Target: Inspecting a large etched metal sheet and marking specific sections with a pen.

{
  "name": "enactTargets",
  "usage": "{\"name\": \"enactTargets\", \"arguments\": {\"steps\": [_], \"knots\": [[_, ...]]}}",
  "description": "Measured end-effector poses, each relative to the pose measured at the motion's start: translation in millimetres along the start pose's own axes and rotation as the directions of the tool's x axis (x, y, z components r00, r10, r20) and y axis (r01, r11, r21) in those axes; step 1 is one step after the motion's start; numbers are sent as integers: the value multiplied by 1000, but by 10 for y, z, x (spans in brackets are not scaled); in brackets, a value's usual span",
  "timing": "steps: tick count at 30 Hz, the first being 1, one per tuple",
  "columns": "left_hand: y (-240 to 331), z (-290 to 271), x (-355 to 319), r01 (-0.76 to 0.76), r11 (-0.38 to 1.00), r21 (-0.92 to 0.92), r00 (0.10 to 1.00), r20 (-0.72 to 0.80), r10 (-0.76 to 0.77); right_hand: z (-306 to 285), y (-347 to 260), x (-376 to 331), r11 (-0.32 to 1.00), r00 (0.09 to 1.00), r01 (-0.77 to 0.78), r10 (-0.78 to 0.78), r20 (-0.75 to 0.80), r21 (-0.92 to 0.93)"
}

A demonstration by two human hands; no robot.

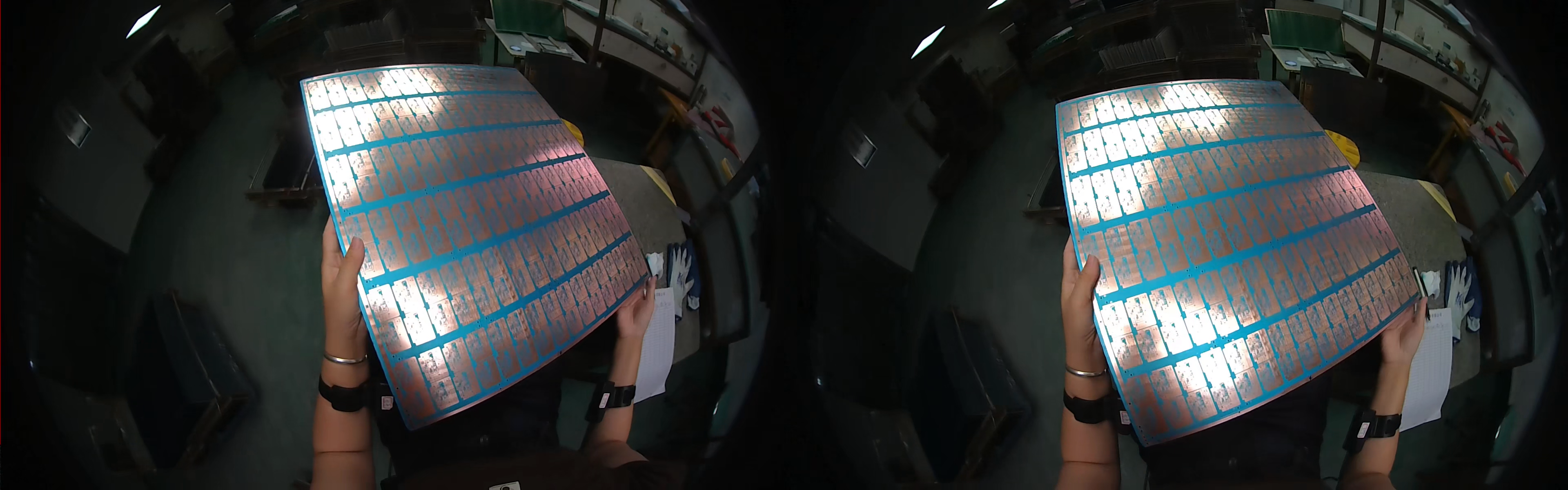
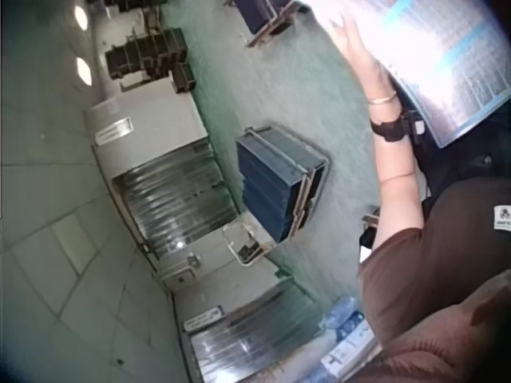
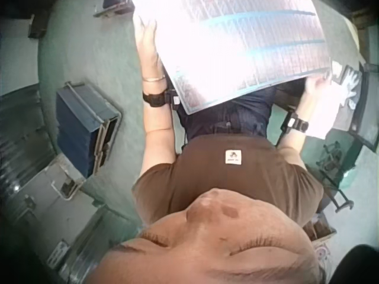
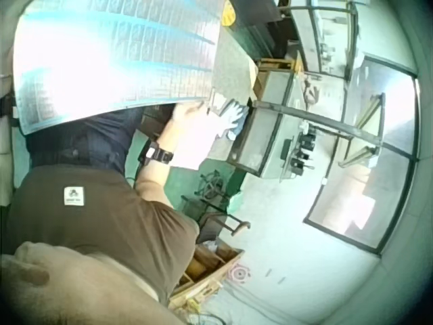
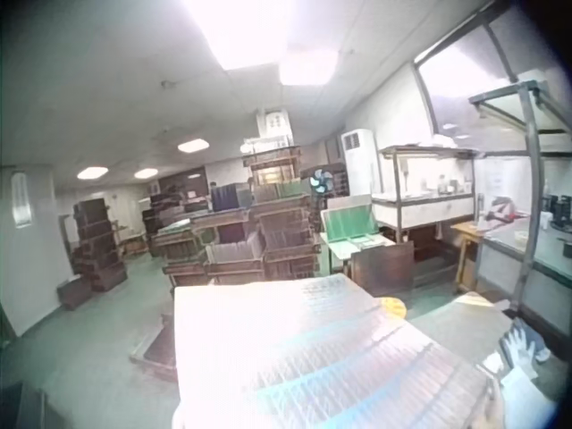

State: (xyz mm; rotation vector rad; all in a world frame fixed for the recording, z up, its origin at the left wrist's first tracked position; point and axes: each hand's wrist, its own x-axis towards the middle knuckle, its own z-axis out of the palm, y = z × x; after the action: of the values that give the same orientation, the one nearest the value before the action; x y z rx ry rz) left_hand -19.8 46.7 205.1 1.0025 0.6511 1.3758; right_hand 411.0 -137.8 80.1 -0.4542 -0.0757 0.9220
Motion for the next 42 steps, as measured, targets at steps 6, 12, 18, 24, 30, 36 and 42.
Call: {"name": "enactTargets", "arguments": {"steps": [6,12,18,24,30,36,42], "knots": [[-89,-107,5,37,999,-27,999,25,-36,118,157,96,963,995,5,-31,-91,-271],[-166,-258,-137,169,942,-291,983,-25,-183,244,150,178,975,987,89,-113,-112,-202],[-376,-298,-518,500,831,-245,831,-134,-540,199,96,338,977,976,170,-149,161,-127],[-408,-8,-603,275,961,-1,912,-317,-261,79,150,336,973,951,210,-181,250,-94],[-247,226,-622,114,989,98,947,-312,-78,10,134,262,987,980,108,-86,180,-116],[-119,269,-618,66,995,79,964,-263,-43,5,214,234,977,989,149,-149,11,-151],[-110,246,-589,98,995,29,956,-280,-86,69,225,190,974,988,145,-151,-23,-175]]}}
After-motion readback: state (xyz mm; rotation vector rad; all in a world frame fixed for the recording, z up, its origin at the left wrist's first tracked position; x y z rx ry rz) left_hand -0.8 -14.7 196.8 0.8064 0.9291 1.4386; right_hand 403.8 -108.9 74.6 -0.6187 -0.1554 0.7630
